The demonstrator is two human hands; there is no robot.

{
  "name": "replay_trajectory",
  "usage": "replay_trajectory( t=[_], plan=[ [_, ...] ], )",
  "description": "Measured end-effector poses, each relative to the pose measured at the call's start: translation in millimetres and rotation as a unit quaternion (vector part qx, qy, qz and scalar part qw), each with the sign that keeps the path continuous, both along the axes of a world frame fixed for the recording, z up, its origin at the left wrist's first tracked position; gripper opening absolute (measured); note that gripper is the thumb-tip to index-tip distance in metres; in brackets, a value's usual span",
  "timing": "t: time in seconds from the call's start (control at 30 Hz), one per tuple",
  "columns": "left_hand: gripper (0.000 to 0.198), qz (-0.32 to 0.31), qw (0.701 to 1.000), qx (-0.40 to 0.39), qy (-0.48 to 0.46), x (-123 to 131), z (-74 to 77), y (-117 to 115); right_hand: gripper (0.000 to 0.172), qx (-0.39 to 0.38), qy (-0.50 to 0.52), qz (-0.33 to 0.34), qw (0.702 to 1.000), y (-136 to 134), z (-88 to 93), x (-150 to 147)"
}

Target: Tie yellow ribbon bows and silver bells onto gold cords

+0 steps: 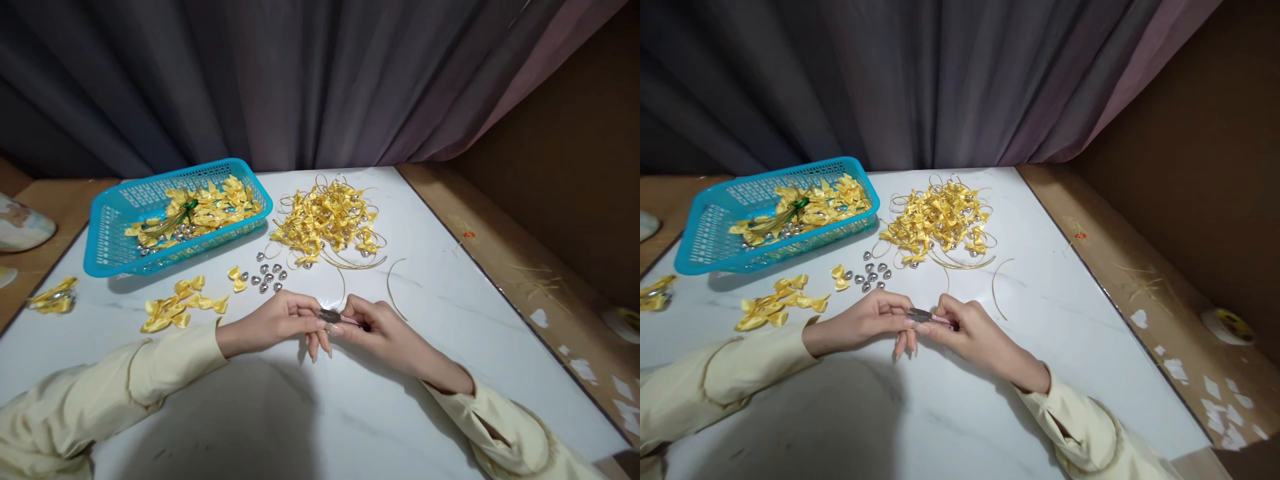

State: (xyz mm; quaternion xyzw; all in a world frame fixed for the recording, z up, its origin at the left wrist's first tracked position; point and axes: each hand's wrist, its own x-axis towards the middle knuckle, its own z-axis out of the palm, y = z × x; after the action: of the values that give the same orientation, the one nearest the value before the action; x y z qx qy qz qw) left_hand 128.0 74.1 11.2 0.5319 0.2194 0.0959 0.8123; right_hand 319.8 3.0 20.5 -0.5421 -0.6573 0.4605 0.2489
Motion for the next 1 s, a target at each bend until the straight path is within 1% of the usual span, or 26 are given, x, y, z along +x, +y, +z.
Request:
replay_trajectory(
  t=[0.23,0.33,0.4,0.53,0.63,0.8,1.0],
  plan=[
    [0.020,0.007,1.000,-0.001,-0.010,-0.6,-2.5,0.6,0.036,0.008,-0.016,-0.013,1.000,2.0,-1.1,2.1],
    [0.018,0.007,1.000,0.001,-0.017,-1.2,-2.6,0.9,0.036,0.006,0.002,-0.037,0.999,3.1,0.7,4.2],
    [0.017,0.008,1.000,0.000,-0.018,-1.7,-2.9,0.8,0.035,-0.002,0.023,-0.041,0.999,3.6,1.8,6.0],
    [0.017,0.011,1.000,-0.010,-0.021,-2.4,-4.0,0.8,0.035,-0.029,0.053,-0.006,0.998,4.4,1.7,9.0],
    [0.017,0.015,0.999,-0.019,-0.025,-2.1,-4.5,0.9,0.038,-0.028,0.043,0.013,0.999,4.7,1.1,9.1],
    [0.020,0.013,0.999,-0.030,-0.023,-1.6,-4.9,0.6,0.039,-0.016,0.010,0.028,0.999,4.1,1.6,5.9],
    [0.019,0.005,0.999,-0.030,-0.017,-1.8,-4.5,0.7,0.041,0.003,-0.008,0.026,1.000,3.6,1.1,4.7]
  ],
)
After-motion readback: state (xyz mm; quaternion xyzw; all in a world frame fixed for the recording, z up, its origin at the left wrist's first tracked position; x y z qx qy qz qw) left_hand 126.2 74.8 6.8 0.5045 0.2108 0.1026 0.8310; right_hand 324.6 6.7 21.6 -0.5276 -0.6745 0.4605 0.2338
